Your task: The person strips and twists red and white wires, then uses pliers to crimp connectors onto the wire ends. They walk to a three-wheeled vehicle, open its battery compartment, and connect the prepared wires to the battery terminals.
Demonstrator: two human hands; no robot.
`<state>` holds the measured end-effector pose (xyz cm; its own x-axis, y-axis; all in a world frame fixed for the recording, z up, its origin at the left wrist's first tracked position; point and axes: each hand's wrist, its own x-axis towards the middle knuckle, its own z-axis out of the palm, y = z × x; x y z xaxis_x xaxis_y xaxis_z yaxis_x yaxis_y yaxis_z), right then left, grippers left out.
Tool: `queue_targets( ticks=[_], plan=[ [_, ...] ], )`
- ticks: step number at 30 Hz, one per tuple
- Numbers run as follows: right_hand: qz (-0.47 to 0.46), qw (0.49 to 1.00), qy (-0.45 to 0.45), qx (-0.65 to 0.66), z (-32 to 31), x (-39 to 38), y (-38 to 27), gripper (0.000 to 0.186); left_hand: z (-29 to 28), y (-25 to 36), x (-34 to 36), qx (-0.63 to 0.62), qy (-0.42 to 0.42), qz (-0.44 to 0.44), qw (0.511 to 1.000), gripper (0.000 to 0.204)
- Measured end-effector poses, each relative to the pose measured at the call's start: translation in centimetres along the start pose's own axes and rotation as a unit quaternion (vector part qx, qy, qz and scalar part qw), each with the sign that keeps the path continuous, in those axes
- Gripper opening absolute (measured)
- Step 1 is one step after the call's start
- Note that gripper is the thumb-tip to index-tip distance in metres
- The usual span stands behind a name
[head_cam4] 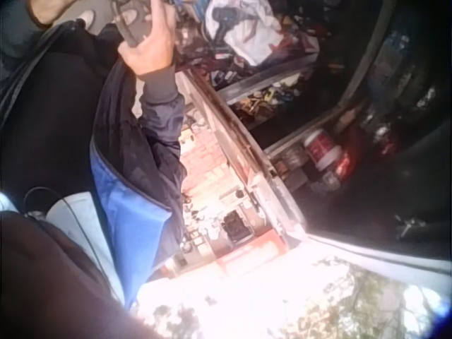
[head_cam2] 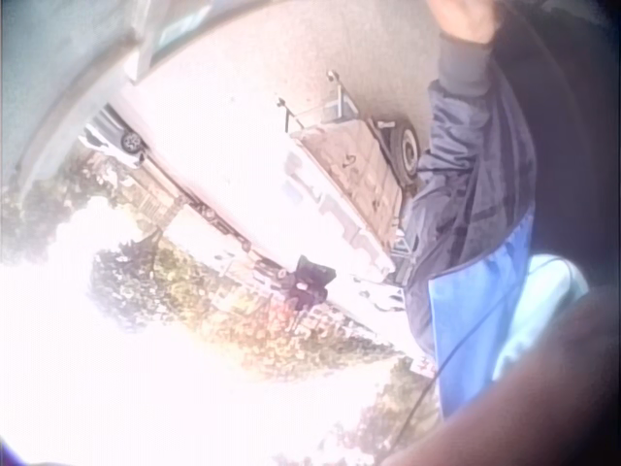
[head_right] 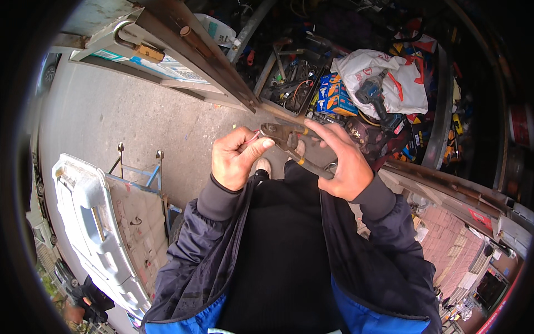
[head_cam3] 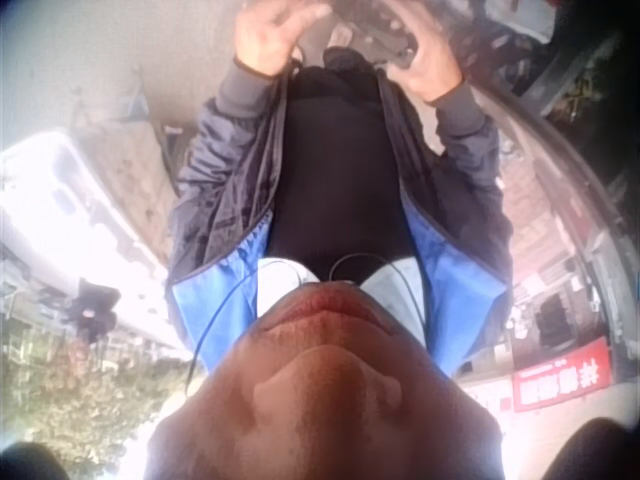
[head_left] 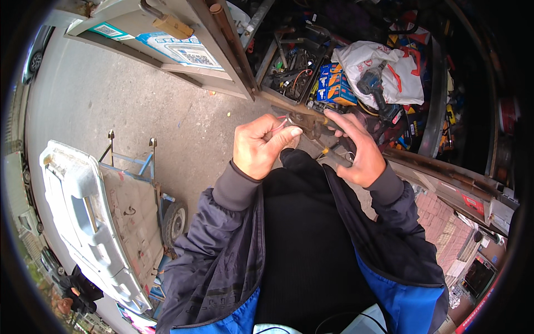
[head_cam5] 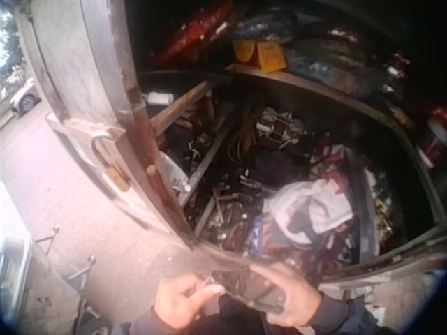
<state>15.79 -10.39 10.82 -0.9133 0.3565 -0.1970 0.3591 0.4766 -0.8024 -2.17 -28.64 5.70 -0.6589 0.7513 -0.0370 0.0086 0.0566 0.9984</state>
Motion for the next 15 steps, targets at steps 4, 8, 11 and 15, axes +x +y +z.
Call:
queue_targets(
  ticks=[4,8,11,15],
  plan=[
    [0.022,0.993,0.069,0.090,0.14,-0.22,-0.07,0.102,-0.18,-0.25,0.45,-0.025,0.107,-0.070,0.991,0.037],
    [0.021,0.993,0.049,0.102,-0.01,-0.29,0.03,0.104,0.06,0.34,0.20,-0.079,0.016,-0.085,0.993,0.023],
    [-0.013,1.000,0.008,0.018,-0.09,-0.30,0.12,0.105,-0.29,0.36,0.64,-0.082,0.006,-0.040,0.996,0.024],
    [-0.050,0.997,-0.014,-0.060,0.62,-0.45,-0.22,0.106,-0.16,0.12,0.31,-0.074,-0.026,-0.021,0.997,0.029]
  ],
)
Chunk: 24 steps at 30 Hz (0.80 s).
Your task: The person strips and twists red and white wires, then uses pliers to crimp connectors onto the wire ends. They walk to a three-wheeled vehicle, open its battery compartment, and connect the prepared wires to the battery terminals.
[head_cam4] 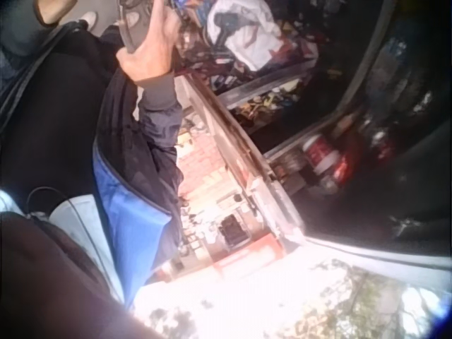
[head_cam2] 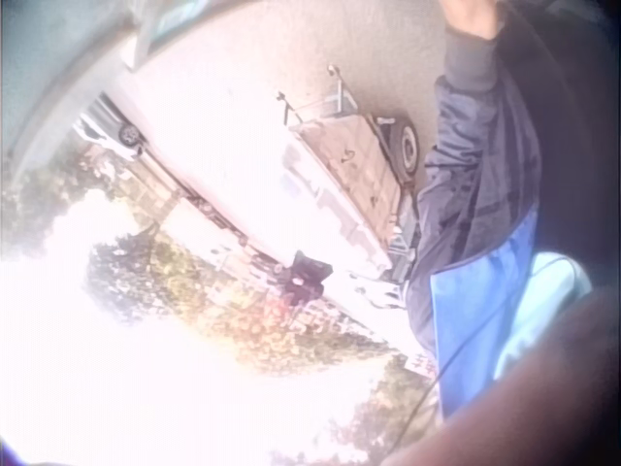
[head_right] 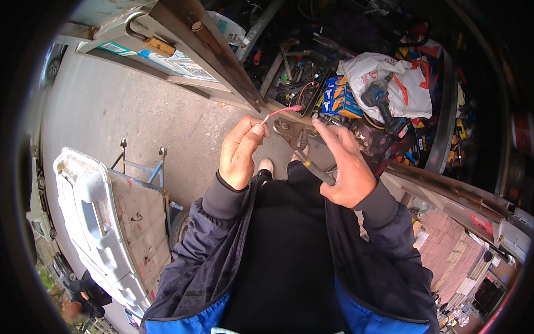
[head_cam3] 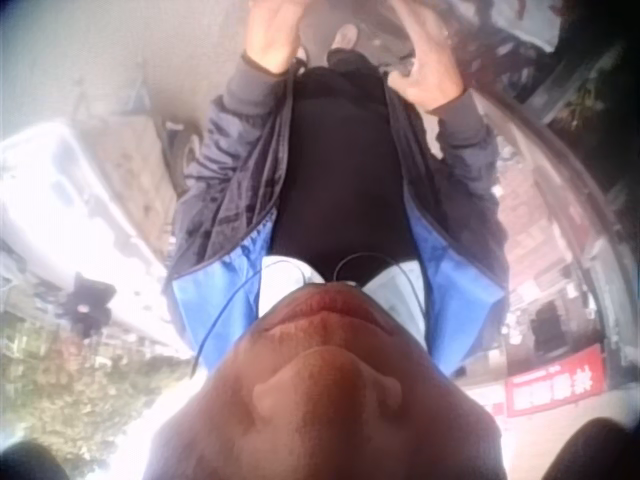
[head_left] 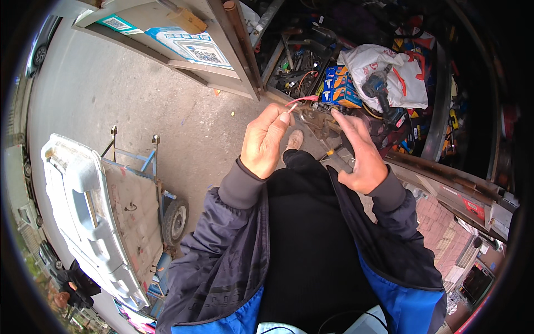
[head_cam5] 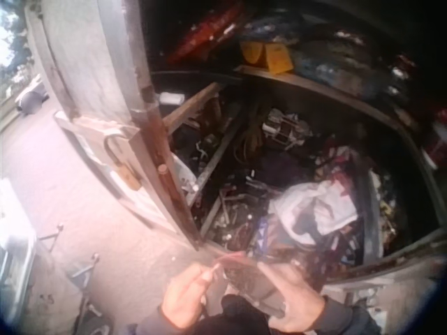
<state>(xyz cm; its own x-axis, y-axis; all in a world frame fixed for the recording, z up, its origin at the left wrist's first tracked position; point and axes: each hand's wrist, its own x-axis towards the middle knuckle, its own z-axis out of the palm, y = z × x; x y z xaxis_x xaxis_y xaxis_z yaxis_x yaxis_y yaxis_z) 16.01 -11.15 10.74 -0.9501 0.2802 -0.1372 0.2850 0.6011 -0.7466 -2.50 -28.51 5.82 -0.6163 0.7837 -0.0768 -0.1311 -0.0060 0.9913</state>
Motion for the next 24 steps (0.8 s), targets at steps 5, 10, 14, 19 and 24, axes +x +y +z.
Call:
queue_targets(
  ticks=[5,10,14,19,24],
  plan=[
    [-0.005,1.000,0.003,-0.010,0.4,0.2,-0.6,0.106,0.1,-0.4,0.0,0.039,-0.024,0.058,0.997,0.025],
    [-0.027,0.996,0.002,-0.084,-0.1,0.2,-1.1,0.106,-0.3,-0.2,0.1,0.137,-0.036,0.101,0.985,0.018],
    [-0.043,0.988,0.014,-0.149,-0.3,0.1,-1.2,0.108,-0.7,0.1,-0.1,0.174,-0.052,0.103,0.978,0.015],
    [-0.032,0.992,0.010,-0.123,-0.5,0.1,-0.8,0.105,-0.7,0.6,0.0,0.199,-0.060,0.120,0.971,0.016],
    [0.056,0.998,-0.001,-0.003,0.3,-0.2,-0.8,0.098,-0.3,1.0,-0.8,0.241,-0.055,0.090,0.965,0.023]
  ],
)
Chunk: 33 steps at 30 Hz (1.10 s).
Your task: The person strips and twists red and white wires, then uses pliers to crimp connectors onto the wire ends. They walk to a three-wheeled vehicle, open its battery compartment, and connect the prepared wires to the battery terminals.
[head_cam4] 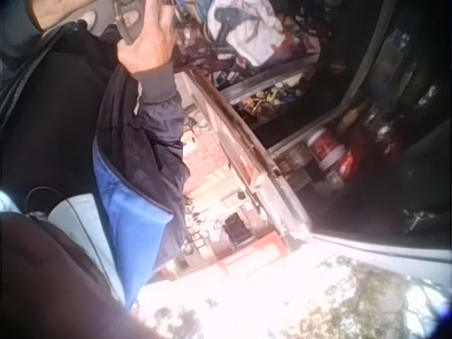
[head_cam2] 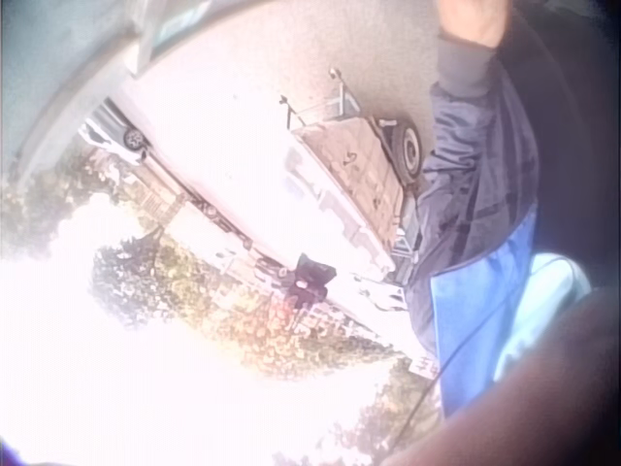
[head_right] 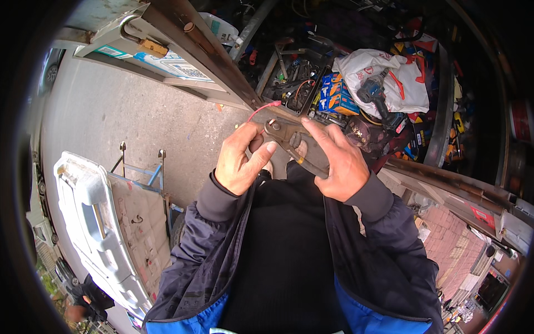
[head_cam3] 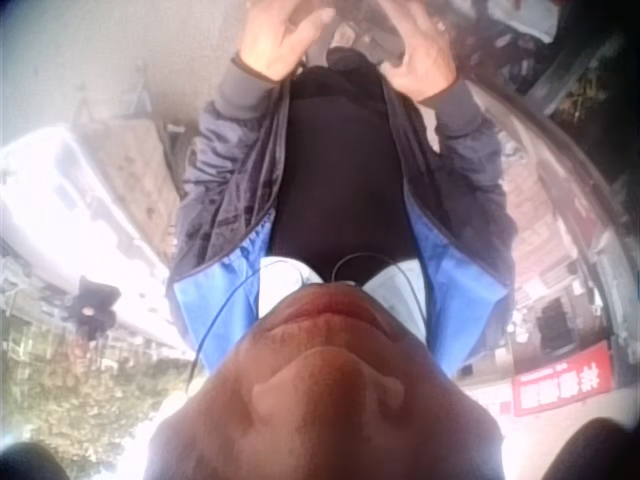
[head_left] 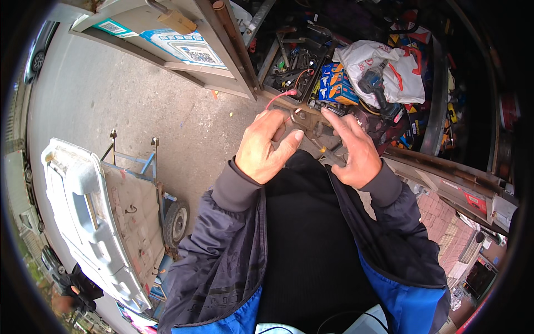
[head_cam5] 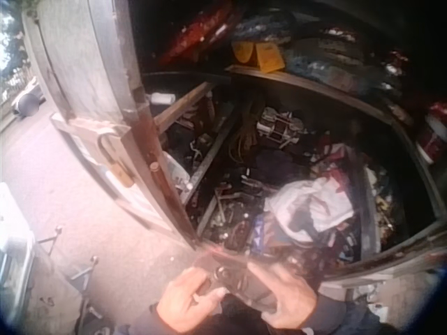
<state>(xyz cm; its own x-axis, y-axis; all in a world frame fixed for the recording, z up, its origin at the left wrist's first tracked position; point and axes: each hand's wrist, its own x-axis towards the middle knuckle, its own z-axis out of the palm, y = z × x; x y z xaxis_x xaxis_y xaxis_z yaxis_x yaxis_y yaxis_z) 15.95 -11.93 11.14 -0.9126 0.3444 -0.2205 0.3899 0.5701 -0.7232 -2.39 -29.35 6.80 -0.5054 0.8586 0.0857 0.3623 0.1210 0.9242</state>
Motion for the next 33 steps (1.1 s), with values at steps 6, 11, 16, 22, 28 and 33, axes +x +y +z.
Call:
queue_targets(
  ticks=[6,11,16,22,28,33],
  plan=[
    [-0.010,0.999,-0.011,0.036,0.4,-0.1,0.9,0.097,1.1,-1.2,0.1,-0.116,0.035,-0.020,0.992,0.039],
    [0.010,0.999,-0.013,0.046,0.3,-0.1,1.9,0.099,2.2,-1.5,-0.3,-0.163,0.045,-0.080,0.982,0.037],
    [0.005,0.998,-0.001,0.055,0.4,-0.2,2.2,0.103,2.8,-1.7,-0.4,-0.178,0.055,-0.108,0.977,0.038],
    [0.004,0.996,-0.004,0.094,0.5,0.1,2.9,0.102,3.6,-2.7,-0.3,-0.183,0.080,-0.126,0.972,0.043],
    [-0.042,0.994,0.022,0.103,1.5,0.4,3.8,0.099,4.1,-3.1,-0.3,-0.199,0.104,-0.148,0.963,0.044],
    [-0.039,0.996,0.035,0.068,2.0,0.3,3.7,0.097,4.0,-3.1,-0.3,-0.213,0.112,-0.153,0.958,0.042]
  ],
)
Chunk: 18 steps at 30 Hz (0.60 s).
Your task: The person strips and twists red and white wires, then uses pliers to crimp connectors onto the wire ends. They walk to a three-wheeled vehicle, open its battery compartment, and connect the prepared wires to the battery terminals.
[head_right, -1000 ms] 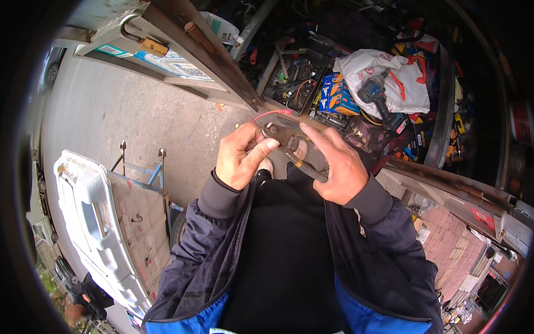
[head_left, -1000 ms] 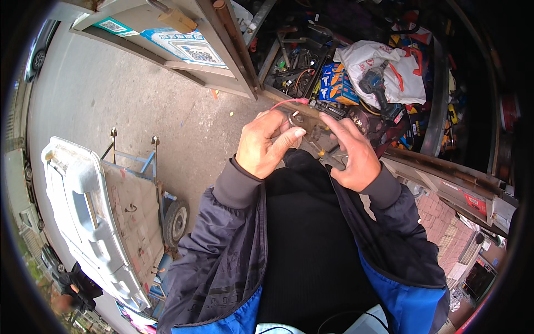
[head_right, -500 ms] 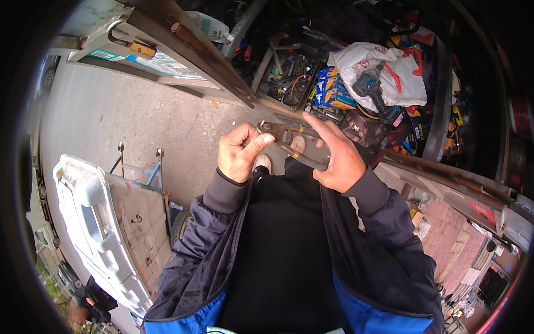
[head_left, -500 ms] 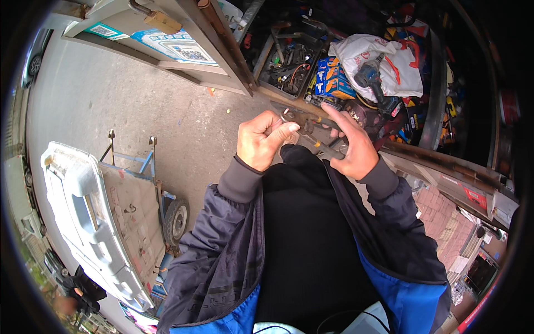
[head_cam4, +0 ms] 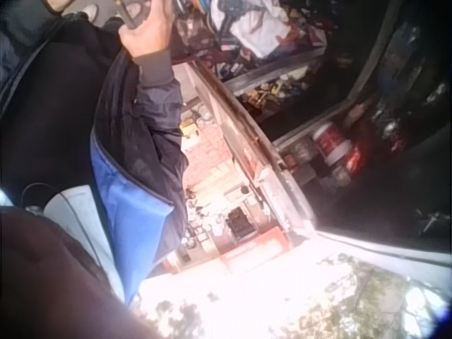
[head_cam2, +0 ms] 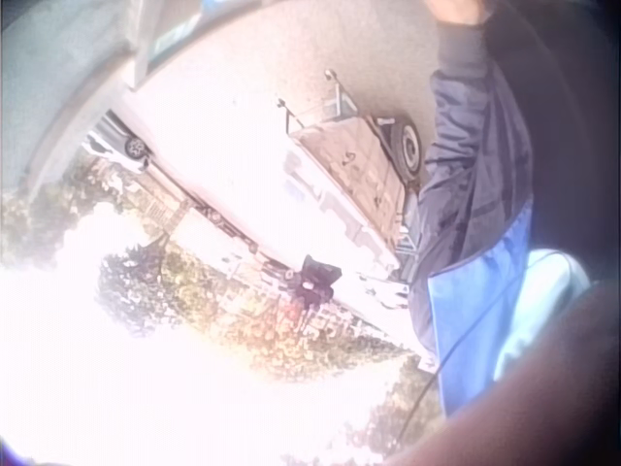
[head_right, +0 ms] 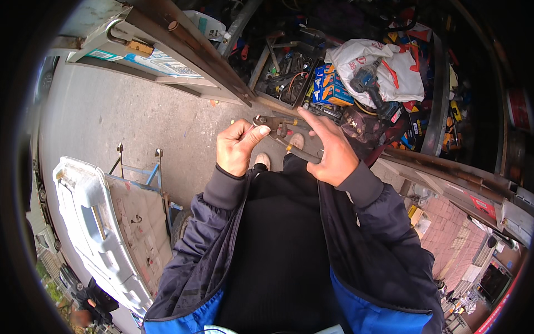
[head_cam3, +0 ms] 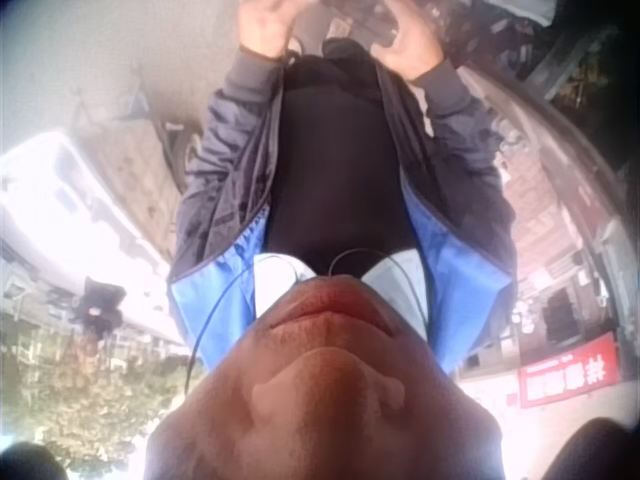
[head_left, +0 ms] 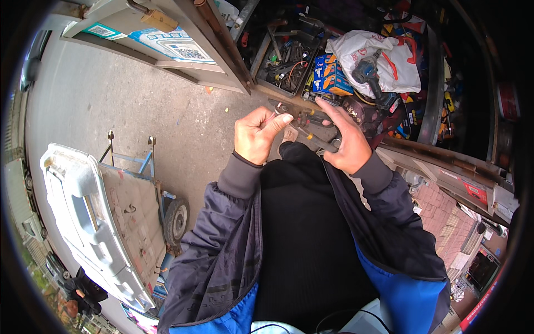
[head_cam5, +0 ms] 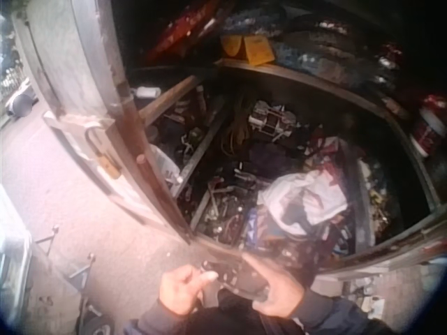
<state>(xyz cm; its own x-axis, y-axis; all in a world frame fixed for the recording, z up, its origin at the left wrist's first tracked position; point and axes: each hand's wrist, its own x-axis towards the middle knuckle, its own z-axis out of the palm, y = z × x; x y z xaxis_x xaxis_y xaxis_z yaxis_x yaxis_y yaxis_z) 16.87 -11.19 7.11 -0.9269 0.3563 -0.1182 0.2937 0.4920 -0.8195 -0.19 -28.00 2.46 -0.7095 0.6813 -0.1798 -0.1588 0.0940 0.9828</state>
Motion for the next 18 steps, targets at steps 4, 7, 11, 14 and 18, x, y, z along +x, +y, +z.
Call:
queue_targets(
  ticks=[4,7,11,14,18],
  plan=[
    [0.013,0.999,-0.025,0.041,-0.2,-0.1,-0.1,0.098,0.0,0.4,0.1,-0.002,-0.011,-0.007,1.000,0.041],
    [0.071,0.978,-0.115,0.161,-0.5,-0.3,-0.1,0.099,0.0,1.3,0.4,-0.010,-0.037,0.006,0.999,0.039],
    [0.116,0.919,-0.173,0.334,-0.5,-0.6,-0.4,0.104,-0.6,3.3,-0.1,0.006,-0.084,-0.024,0.996,0.029],
    [0.137,0.916,-0.178,0.333,-1.0,-0.8,-0.8,0.105,-0.7,4.1,-0.4,-0.046,-0.107,-0.017,0.993,0.025],
    [0.101,0.954,-0.115,0.257,-1.0,-1.0,-1.5,0.104,-0.8,4.1,-0.5,-0.043,-0.107,0.020,0.993,0.027]
  ],
)
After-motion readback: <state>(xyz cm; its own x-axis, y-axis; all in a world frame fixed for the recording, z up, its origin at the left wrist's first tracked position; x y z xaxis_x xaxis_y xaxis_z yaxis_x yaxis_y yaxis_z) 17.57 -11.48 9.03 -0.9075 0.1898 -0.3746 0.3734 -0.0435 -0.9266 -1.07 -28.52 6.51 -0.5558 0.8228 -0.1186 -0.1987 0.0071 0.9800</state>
